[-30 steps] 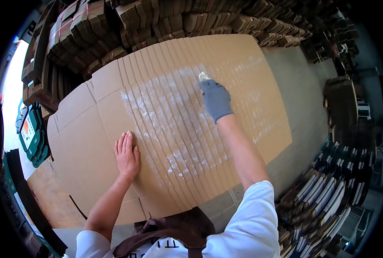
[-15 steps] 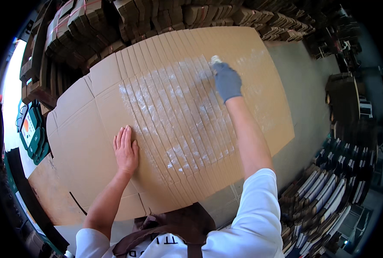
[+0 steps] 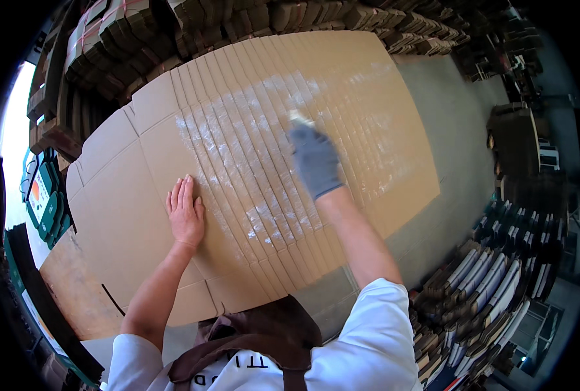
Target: The person applies a white adhesive to a large flat cardboard sheet using a brush, spreading it across the surface. They then lift and place a printed cardboard box labeled 'PEAR' onto the glued area.
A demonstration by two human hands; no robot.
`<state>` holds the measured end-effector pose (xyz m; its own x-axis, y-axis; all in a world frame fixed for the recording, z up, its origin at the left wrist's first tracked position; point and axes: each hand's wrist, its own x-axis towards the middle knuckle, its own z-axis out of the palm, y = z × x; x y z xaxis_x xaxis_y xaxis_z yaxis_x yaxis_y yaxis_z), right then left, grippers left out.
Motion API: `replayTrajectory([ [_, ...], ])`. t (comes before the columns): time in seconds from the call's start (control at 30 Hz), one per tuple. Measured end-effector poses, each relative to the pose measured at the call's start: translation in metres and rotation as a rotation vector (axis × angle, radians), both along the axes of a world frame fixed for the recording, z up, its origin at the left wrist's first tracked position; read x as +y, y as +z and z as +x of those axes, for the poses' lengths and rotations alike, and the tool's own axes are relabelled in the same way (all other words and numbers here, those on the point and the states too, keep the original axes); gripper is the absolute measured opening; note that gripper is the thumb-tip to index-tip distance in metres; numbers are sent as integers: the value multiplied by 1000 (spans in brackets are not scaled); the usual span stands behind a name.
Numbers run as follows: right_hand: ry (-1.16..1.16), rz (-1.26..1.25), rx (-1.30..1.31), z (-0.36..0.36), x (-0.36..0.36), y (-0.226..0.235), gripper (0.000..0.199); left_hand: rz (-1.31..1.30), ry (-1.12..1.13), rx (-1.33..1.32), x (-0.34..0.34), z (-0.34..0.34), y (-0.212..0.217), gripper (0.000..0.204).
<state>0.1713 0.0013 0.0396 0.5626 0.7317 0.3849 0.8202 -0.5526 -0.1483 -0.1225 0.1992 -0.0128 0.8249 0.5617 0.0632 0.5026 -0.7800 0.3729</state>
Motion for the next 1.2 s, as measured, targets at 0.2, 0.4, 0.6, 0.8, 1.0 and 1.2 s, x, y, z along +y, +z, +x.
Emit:
replayTrajectory([
  [0.2, -252, -245, 162, 47, 3, 13, 30, 13, -11, 1, -2, 2, 2, 51],
  [0.4, -227, -191, 129, 5, -19, 15, 37, 18, -11, -14, 0, 2, 5, 51],
  [0.6, -182, -167, 154, -36, -15, 24, 45, 9, 0, -17, 4, 4, 3, 50],
  [0.8, -114, -90, 63, -26, -48, 10, 34, 6, -21, -24, -3, 2, 0, 50],
  [1.0, -6, -57, 194, -124, -51, 17, 37, 5, -6, 0, -2, -7, -1, 48],
  [1.2, -4, -75, 220, -162, -67, 38, 39, 15, -2, -28, 2, 3, -3, 48],
])
